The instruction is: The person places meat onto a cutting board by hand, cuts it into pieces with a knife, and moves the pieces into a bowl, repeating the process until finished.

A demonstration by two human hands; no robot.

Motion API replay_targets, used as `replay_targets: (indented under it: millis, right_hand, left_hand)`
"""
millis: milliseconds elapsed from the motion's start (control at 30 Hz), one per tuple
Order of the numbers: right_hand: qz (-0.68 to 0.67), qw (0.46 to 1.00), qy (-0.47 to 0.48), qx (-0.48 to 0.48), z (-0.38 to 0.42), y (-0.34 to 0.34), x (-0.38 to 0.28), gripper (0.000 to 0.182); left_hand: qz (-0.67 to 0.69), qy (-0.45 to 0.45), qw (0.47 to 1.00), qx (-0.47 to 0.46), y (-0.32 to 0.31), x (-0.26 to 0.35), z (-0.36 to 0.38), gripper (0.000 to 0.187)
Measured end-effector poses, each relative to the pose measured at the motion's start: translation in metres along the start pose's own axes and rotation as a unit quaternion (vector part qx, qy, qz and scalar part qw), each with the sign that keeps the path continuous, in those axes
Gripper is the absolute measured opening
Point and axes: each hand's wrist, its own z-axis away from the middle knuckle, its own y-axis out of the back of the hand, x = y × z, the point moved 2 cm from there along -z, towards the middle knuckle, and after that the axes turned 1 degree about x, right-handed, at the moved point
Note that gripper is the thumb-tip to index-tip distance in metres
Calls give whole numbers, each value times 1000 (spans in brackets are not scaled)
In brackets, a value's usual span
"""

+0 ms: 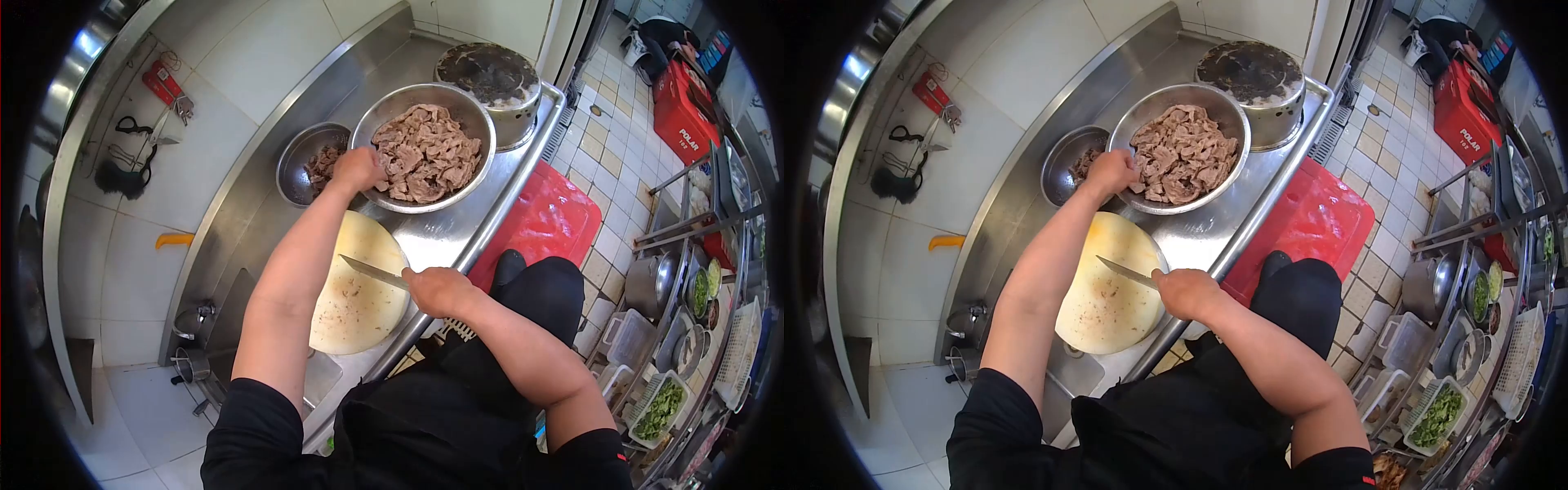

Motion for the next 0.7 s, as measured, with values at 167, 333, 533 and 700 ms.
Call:
replay_targets:
  millis: [167,333,533,700]
  right_hand:
    - [11,1000,4,-3,-3,2,1,34]
    - [14,1000,4,-11,-5,3,-1,34]
    - [8,1000,-13,-6,-6,1,-2,31]
    - [14,1000,-3,18,-9,-7,4,32]
  left_hand:
    - [392,93,915,19,20,-42,3,10]
    - [561,115,820,8,40,-65,68,27]
    - [653,131,745,23,35,-87,164,31]
    - [673,249,697,-13,-21,-84,252,29]
